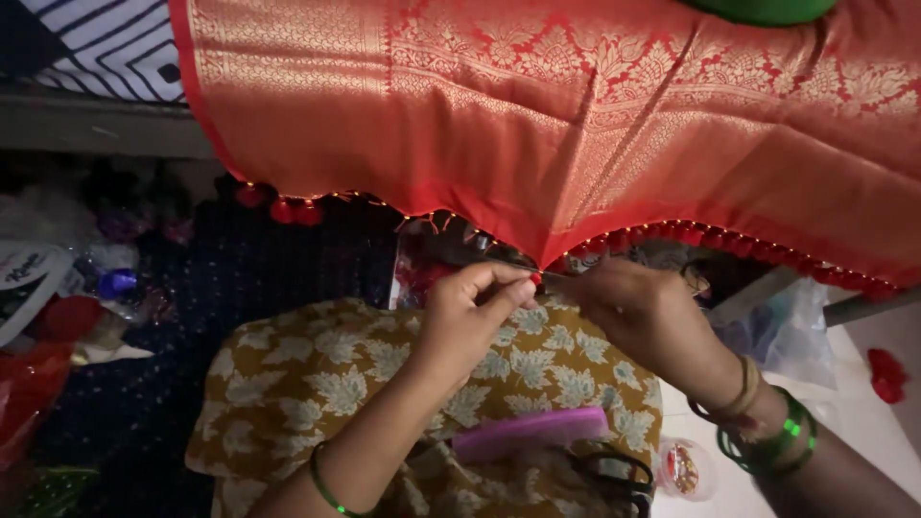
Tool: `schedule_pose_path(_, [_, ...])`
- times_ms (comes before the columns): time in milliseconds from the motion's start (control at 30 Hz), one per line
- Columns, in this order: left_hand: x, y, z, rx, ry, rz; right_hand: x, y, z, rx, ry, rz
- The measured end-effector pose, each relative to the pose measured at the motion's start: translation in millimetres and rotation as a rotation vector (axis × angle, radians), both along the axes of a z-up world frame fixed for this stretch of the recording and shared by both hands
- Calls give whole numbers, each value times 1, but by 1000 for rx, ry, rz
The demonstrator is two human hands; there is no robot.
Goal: Creating decorative tassels on the edge of a saree using thread, beads, and a comb.
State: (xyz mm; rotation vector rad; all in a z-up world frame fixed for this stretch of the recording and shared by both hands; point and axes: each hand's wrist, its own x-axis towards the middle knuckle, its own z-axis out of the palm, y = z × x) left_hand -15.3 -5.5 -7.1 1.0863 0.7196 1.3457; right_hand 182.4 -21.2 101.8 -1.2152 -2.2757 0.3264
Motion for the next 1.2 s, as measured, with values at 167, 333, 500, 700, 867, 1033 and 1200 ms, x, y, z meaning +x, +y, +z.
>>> schedule_pose_path(167, [-13,-6,26,50,151,57,-13,-6,28,140,-156,251])
schedule_pose_path(333, [-16,-9,33,452,574,443,-56,20,67,361,-275,359])
schedule_pose_path(500, [-25,-14,47,774,912,608,-80,55,47,298,-627,252])
schedule_pose_path(700, [-10,-5,35,626,746,565,-60,32,58,379,-402,313])
schedule_pose_path(867, [4,8,-22,-219,-152,-107,-21,19,12,52,-203,44])
schedule_pose_path(1033, [9,4,-25,-121,-235,56,0,18,20,287,-227,244])
schedule_pose_path(1200, [-5,-2,-4,310,187,309,-31,22,51,424,-409,426])
